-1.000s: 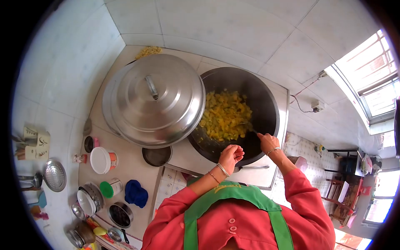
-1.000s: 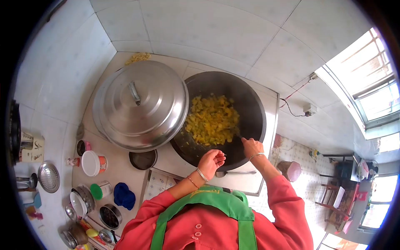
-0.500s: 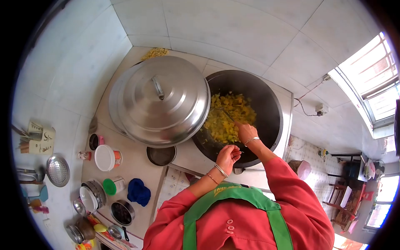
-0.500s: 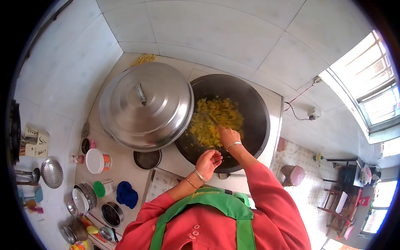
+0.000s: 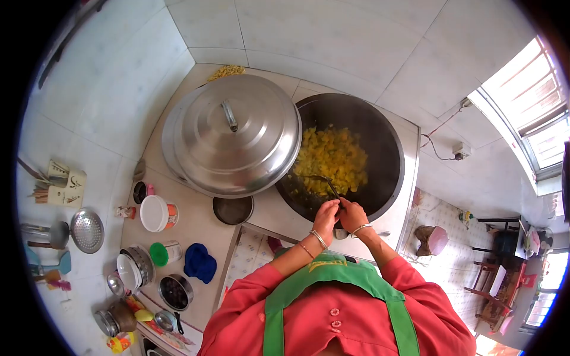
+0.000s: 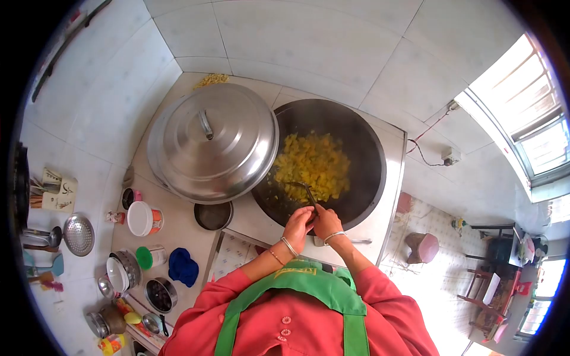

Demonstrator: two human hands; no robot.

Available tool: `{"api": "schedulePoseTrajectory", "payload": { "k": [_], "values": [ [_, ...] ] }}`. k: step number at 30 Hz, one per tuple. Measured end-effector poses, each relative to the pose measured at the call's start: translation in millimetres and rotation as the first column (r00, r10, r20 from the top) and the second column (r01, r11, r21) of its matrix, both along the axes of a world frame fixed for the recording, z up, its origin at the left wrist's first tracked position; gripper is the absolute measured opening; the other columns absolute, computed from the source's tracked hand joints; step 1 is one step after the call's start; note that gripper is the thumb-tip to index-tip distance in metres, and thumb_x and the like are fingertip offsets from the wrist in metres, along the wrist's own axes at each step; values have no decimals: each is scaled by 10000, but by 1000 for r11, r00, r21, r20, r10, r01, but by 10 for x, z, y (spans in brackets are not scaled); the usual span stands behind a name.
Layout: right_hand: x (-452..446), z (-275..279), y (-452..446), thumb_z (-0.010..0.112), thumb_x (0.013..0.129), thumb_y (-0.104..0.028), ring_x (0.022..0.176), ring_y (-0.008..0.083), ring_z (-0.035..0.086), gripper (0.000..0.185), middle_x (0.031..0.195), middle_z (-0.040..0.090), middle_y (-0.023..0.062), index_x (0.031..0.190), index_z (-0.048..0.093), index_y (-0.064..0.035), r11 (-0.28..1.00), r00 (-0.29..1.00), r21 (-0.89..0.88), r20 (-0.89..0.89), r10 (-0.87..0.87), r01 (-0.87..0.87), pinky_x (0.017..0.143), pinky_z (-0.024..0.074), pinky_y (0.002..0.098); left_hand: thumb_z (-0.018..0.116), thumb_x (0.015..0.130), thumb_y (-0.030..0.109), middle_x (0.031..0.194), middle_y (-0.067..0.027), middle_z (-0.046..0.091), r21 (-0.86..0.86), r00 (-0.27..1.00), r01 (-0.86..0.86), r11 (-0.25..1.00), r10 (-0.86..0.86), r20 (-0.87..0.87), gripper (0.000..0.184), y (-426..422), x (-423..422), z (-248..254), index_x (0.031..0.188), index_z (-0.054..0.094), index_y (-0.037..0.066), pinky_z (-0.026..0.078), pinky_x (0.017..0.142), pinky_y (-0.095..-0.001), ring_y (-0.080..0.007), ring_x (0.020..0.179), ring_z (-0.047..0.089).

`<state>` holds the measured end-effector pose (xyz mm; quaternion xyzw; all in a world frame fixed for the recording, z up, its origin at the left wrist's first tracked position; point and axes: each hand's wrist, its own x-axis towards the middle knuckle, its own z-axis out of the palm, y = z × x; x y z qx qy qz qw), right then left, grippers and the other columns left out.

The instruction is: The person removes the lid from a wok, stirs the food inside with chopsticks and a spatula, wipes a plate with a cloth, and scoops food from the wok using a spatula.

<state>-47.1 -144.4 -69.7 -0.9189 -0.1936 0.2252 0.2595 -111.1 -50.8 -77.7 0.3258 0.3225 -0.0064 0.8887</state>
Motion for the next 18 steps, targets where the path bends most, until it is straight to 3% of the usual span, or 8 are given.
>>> {"api": "schedulePoseTrajectory", "payload": {
  "k": [3, 5, 7, 11, 13, 17, 18],
  "values": [
    [-111, -156, 63, 515, 743, -132, 882, 370, 565, 405, 907, 598, 225, 1107, 515, 45, 995, 997, 92, 67, 42, -48, 755, 449, 413, 452, 870, 142, 977, -31, 552, -27, 1000, 20, 999, -20, -13, 202, 7, -88, -13, 1038, 537, 68, 411, 779, -286, -127, 909, 507],
    [-162, -136, 215, 519, 759, -164, 877, 377, 568, 402, 910, 596, 230, 1102, 516, 47, 999, 999, 46, -37, 5, -3, 732, 459, 416, 451, 865, 136, 969, -37, 561, 53, 999, -35, 998, 34, 16, 221, 18, -150, -74, 1049, 537, 49, 417, 764, -275, -125, 879, 516],
    [-157, 14, 279, 522, 769, -174, 858, 387, 572, 359, 893, 596, 241, 1057, 537, 40, 994, 995, 81, -69, 72, -66, 716, 465, 423, 453, 862, 133, 972, -41, 564, 110, 997, -75, 991, 73, 17, 233, 30, -201, -74, 1060, 532, 40, 418, 763, -272, -127, 873, 518],
    [2, 101, 398, 537, 753, -165, 855, 373, 578, 223, 898, 600, 232, 930, 587, -38, 996, 937, 59, -340, 78, -61, 716, 467, 428, 468, 851, 142, 1011, -54, 557, 286, 989, -146, 947, 146, 20, 277, 64, -243, 112, 1091, 520, 12, 403, 825, -258, -129, 936, 502],
    [7, -9, 468, 551, 750, -173, 832, 365, 586, 202, 864, 611, 214, 910, 592, -57, 941, 941, -17, -39, 336, -337, 706, 473, 421, 469, 853, 148, 1016, -49, 554, 375, 984, -174, 911, 180, 20, 278, 102, -211, 127, 1097, 522, 26, 398, 833, -255, -126, 946, 496],
    [-123, -94, 629, 532, 787, -159, 720, 328, 607, 178, 765, 613, 177, 902, 564, -27, 895, 917, 206, 34, 398, -397, 655, 483, 375, 454, 864, 154, 972, -54, 570, 522, 968, -226, 823, 248, 28, 261, 276, -225, 136, 1093, 534, 58, 416, 802, -256, -132, 910, 518],
    [-166, -39, 678, 511, 810, -157, 701, 273, 604, 165, 748, 606, 141, 908, 555, -31, 929, 932, 313, -236, 275, -195, 606, 480, 346, 449, 867, 154, 931, -59, 578, 624, 982, -112, 773, 181, -49, 255, 315, -264, 208, 1088, 539, 62, 428, 776, -253, -137, 873, 534]
  ]
}}
